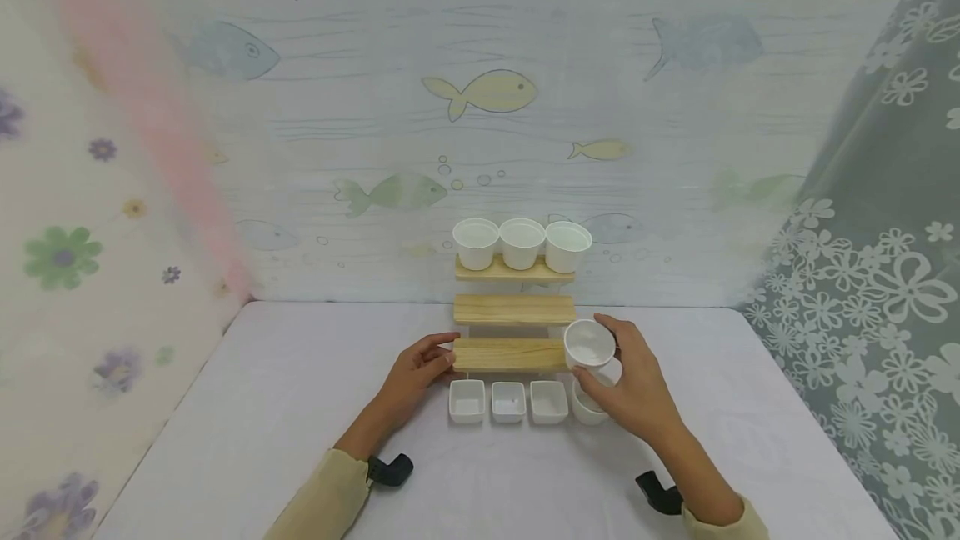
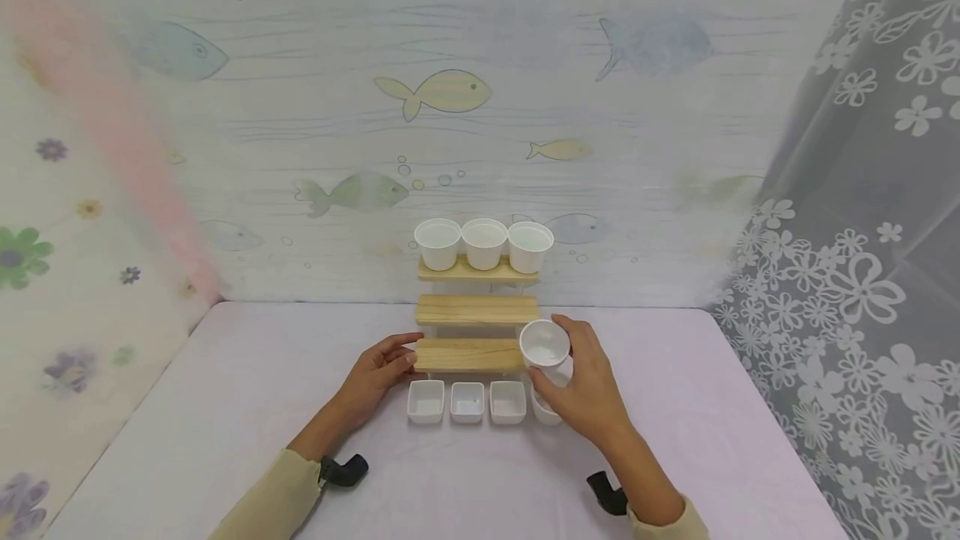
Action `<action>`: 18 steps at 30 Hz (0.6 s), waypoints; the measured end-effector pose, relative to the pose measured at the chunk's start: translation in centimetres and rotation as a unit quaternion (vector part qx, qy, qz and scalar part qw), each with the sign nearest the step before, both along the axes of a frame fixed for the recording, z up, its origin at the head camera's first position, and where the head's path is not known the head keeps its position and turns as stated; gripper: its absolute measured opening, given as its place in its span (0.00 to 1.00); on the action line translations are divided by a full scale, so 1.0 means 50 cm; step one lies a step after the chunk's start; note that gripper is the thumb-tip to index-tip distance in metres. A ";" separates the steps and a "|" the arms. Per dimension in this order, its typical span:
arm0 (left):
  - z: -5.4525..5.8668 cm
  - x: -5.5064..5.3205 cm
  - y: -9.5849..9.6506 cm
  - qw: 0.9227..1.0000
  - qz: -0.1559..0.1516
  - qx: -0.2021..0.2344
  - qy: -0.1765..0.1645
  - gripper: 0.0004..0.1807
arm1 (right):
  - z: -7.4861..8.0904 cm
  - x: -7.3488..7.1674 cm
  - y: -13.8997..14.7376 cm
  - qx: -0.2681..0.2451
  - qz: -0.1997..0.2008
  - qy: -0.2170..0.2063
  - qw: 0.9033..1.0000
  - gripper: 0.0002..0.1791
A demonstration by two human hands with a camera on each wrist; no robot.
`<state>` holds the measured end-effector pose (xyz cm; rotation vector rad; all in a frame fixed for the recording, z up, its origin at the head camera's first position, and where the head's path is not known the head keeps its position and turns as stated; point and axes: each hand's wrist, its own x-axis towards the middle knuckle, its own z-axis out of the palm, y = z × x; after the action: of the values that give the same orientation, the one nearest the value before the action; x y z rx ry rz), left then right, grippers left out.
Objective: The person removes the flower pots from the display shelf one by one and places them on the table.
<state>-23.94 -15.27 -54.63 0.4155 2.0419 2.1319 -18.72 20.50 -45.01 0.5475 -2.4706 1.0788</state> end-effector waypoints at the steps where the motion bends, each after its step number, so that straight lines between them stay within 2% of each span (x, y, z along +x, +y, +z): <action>1: 0.000 0.000 0.000 1.000 -0.001 0.001 -0.002 0.26 | -0.001 0.001 0.003 0.000 -0.001 0.002 1.000 0.45; 18: 0.003 0.002 0.003 1.000 0.002 -0.001 -0.007 0.27 | -0.008 0.019 0.044 0.030 -0.040 0.010 0.999 0.44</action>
<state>-23.82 -15.14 -54.46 0.3943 2.0380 2.1292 -17.78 22.71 -45.41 0.4708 -2.4925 0.9677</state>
